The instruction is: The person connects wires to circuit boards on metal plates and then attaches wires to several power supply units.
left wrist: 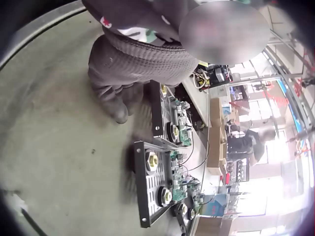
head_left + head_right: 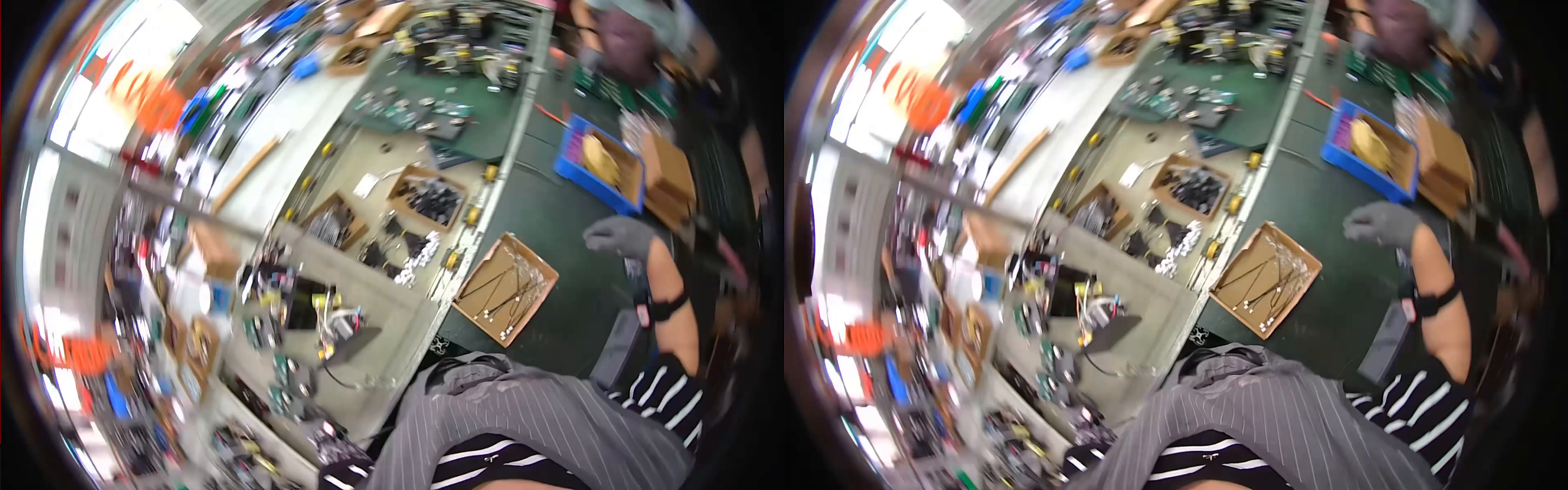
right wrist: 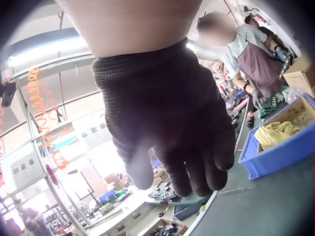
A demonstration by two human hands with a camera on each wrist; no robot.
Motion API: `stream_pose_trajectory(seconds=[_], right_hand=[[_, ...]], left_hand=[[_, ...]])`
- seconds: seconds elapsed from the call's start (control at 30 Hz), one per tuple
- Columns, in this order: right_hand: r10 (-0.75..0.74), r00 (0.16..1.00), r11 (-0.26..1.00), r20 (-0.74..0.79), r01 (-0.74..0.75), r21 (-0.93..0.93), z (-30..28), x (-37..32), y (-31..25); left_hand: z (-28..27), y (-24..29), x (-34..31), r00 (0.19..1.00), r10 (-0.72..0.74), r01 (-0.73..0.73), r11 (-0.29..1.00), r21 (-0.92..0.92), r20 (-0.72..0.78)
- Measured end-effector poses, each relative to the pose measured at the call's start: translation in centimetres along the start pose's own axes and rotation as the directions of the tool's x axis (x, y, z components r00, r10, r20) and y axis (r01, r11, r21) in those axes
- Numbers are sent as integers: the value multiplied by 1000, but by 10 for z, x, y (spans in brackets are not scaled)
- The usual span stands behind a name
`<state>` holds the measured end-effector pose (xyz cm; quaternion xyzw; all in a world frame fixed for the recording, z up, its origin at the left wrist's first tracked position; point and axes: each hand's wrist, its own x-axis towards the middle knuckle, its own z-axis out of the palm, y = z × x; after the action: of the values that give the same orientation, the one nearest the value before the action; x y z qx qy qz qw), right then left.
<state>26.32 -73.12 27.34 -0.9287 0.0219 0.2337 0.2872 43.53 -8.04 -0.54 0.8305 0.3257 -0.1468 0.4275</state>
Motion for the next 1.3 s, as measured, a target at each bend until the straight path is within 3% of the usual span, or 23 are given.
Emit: stream_pose_trajectory(seconds=[0.13,0.23,0.4,0.57,0.77,0.8,0.83,0.97,1.0,1.13,1.17,1.2,1.27,1.3], right_hand=[[141,990,988,26,-142,57,5,-17,-16],[93,996,995,3,-93,27,13,-21,-15],[116,993,991,15,-117,57,22,-26,-13],[96,995,992,14,-96,77,22,-23,-28],[57,998,996,36,-60,66,32,-16,-33],[-44,999,998,11,43,41,35,-15,-24],[-162,987,987,-2,162,14,38,-10,-17],[-120,989,983,-86,130,127,45,-16,-15],[-77,981,974,-179,112,195,53,-22,-14],[-29,989,960,-145,68,273,57,-32,-13],[8,999,926,-50,12,378,56,-31,-16],[-14,999,934,-37,26,357,55,-30,-22],[57,998,939,14,-58,338,53,-35,-36],[37,999,963,-9,-33,268,54,-35,-38]], left_hand=[[21,89,20,971,208,-212,977,19,121],[43,130,13,938,299,-294,954,-57,174],[105,192,-36,862,424,-367,900,-235,276],[112,223,-86,825,495,-373,840,-395,273],[84,225,-139,836,519,-348,751,-561,177],[73,222,-146,846,515,-347,729,-590,140],[56,216,-152,860,503,-350,705,-616,87],[-62,144,-179,899,341,-432,596,-677,-275],[-97,116,-193,881,274,-472,568,-674,-386],[-174,37,-258,721,28,-627,451,-636,-692],[-170,33,-259,691,131,-688,424,-590,-711],[-159,34,-256,658,243,-739,388,-551,-712],[-146,59,-284,798,193,-593,423,-685,-571],[-140,56,-281,828,197,-561,326,-761,-526]])
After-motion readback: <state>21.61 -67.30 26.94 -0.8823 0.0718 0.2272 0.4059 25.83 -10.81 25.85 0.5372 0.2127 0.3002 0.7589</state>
